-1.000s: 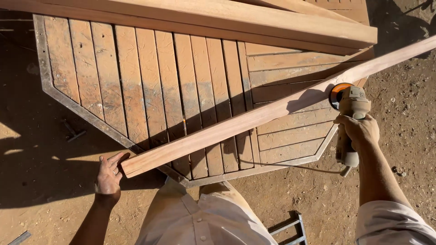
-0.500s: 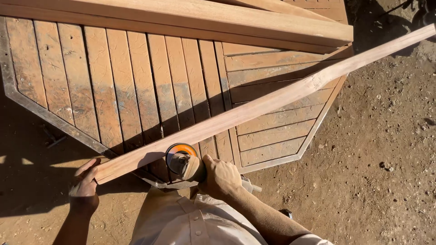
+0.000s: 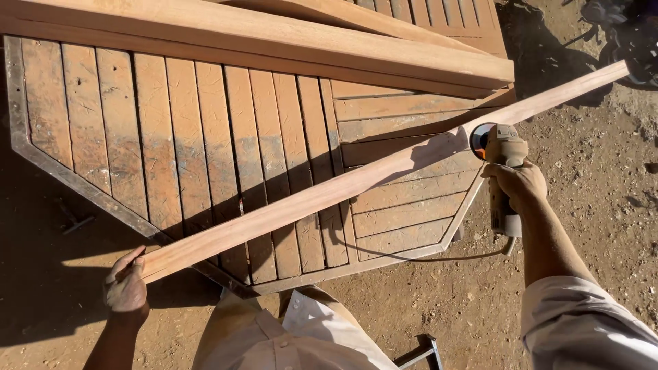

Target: Sanding a curved wooden plank using an angle grinder with a sanding disc.

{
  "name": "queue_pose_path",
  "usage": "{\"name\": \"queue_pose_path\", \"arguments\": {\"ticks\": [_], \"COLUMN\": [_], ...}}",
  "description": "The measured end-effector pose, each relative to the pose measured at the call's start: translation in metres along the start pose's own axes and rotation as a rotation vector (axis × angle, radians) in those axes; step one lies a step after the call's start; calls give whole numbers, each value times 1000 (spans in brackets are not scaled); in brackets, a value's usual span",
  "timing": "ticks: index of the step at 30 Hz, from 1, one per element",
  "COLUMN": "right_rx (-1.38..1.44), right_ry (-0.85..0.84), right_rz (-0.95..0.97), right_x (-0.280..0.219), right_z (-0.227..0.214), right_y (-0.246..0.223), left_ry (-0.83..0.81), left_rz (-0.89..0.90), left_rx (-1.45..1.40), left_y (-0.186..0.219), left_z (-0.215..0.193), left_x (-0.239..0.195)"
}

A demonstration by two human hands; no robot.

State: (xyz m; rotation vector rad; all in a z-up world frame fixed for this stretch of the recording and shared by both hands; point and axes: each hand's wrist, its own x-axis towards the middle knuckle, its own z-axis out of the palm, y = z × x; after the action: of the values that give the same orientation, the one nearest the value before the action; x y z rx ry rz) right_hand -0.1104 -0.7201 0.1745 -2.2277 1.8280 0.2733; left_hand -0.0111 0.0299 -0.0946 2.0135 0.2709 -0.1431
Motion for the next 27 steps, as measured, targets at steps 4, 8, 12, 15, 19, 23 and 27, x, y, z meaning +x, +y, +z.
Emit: {"name": "queue_pose_path", "arguments": {"ticks": [4,8,12,15,19,23,27], "right_rx": [38,19,-196,-287,-299,-254,78], "right_ry": [-49,-165,-394,-526,-547,-404,-220], "right_rz": [-28,-158,-624,-846,-885,-578,-199], "right_x": [-28,-130,-232,-284,-278,-190,-76], "right_z": [4,42,110,146,140,83,47], "right_y": [-6,-33,-47,-55,-61,-53,-31], "left_ry": [37,18,-52,-1,-22,-70,-47], "left_rz": [-135,-181,-190,-329,-453,-533,-481], "left_rx": [27,96,69,4,-290,-346,-369], "left_y": [44,59,77,81,9,6,2], "left_z": [3,-3,-6,2,7,9,9], "left_x": [-9,-13,-18,-17,2,7,4]}}
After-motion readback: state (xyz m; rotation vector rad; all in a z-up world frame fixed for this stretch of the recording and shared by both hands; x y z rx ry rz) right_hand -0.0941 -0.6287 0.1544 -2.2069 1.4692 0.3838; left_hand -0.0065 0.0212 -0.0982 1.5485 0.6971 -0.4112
